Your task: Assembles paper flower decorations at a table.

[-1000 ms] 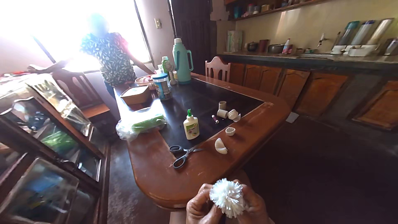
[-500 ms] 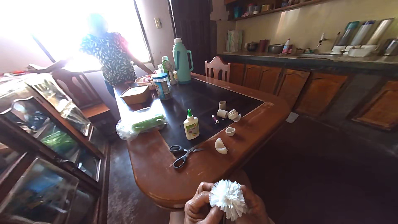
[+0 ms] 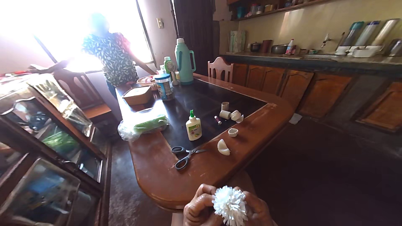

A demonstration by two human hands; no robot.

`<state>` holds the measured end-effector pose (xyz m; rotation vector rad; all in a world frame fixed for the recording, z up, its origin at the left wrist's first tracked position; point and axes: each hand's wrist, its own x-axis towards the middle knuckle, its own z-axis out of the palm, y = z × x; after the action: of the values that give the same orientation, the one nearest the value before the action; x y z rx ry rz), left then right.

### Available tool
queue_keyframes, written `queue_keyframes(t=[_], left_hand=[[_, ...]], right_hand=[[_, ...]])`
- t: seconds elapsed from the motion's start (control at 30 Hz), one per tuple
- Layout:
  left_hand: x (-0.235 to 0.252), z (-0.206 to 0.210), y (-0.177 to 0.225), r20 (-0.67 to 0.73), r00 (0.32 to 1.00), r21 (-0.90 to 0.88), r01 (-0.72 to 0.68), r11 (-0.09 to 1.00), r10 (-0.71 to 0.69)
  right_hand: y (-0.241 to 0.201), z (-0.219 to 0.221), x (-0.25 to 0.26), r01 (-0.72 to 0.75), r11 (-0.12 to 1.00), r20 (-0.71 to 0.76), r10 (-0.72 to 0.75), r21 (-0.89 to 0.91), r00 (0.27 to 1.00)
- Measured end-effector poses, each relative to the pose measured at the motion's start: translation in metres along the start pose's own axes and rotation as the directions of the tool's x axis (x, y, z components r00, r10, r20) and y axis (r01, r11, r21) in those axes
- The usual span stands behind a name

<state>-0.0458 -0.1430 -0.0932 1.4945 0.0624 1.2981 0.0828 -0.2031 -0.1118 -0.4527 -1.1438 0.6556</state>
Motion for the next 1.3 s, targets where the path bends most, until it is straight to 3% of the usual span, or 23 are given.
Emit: queue_keyframes(t=[0.1, 0.27, 0.37, 0.47, 0.53, 0.7, 0.83, 1.03, 1.3], left_hand=[[-0.002, 0.002, 0.001, -0.008, 1.000, 0.060, -0.007, 0.998, 0.008], [-0.003, 0.000, 0.000, -0.010, 0.999, -0.059, 0.043, 0.997, -0.043], [0.000, -0.014, 0.001, 0.098, 0.988, 0.220, -0.140, 0.965, 0.121], [0.005, -0.010, 0.018, 0.298, 0.930, 0.565, -0.354, 0.745, 0.216], [0.007, -0.005, 0.021, 0.369, 0.901, 0.631, -0.422, 0.651, 0.226], [0.011, -0.001, 0.017, 0.336, 0.905, 0.566, -0.416, 0.712, 0.261], [0.009, -0.001, 0.015, 0.331, 0.903, 0.532, -0.419, 0.735, 0.275], [0.007, -0.002, 0.010, 0.323, 0.900, 0.520, -0.427, 0.740, 0.292], [0.005, 0.000, 0.009, 0.343, 0.894, 0.526, -0.438, 0.729, 0.289]], right_hand=[[-0.001, 0.000, 0.000, -0.010, 1.000, -0.019, 0.011, 0.018, 1.000], [-0.003, -0.006, -0.003, -0.056, 0.998, -0.002, 0.057, 0.041, 0.998], [-0.004, -0.010, -0.003, -0.088, 0.996, -0.013, 0.089, 0.012, 0.996], [-0.004, -0.010, -0.002, -0.112, 0.993, 0.017, 0.112, -0.026, 0.994], [-0.005, -0.009, -0.001, -0.111, 0.992, 0.036, 0.113, -0.054, 0.993], [-0.007, -0.008, 0.003, -0.122, 0.991, 0.008, 0.122, -0.055, 0.992], [-0.012, -0.007, 0.004, -0.266, 0.960, -0.040, 0.270, 0.091, 0.962], [-0.020, -0.010, 0.011, -0.473, 0.854, 0.013, 0.482, 0.215, 0.876], [-0.022, -0.011, 0.013, -0.502, 0.843, 0.034, 0.506, 0.192, 0.862]])
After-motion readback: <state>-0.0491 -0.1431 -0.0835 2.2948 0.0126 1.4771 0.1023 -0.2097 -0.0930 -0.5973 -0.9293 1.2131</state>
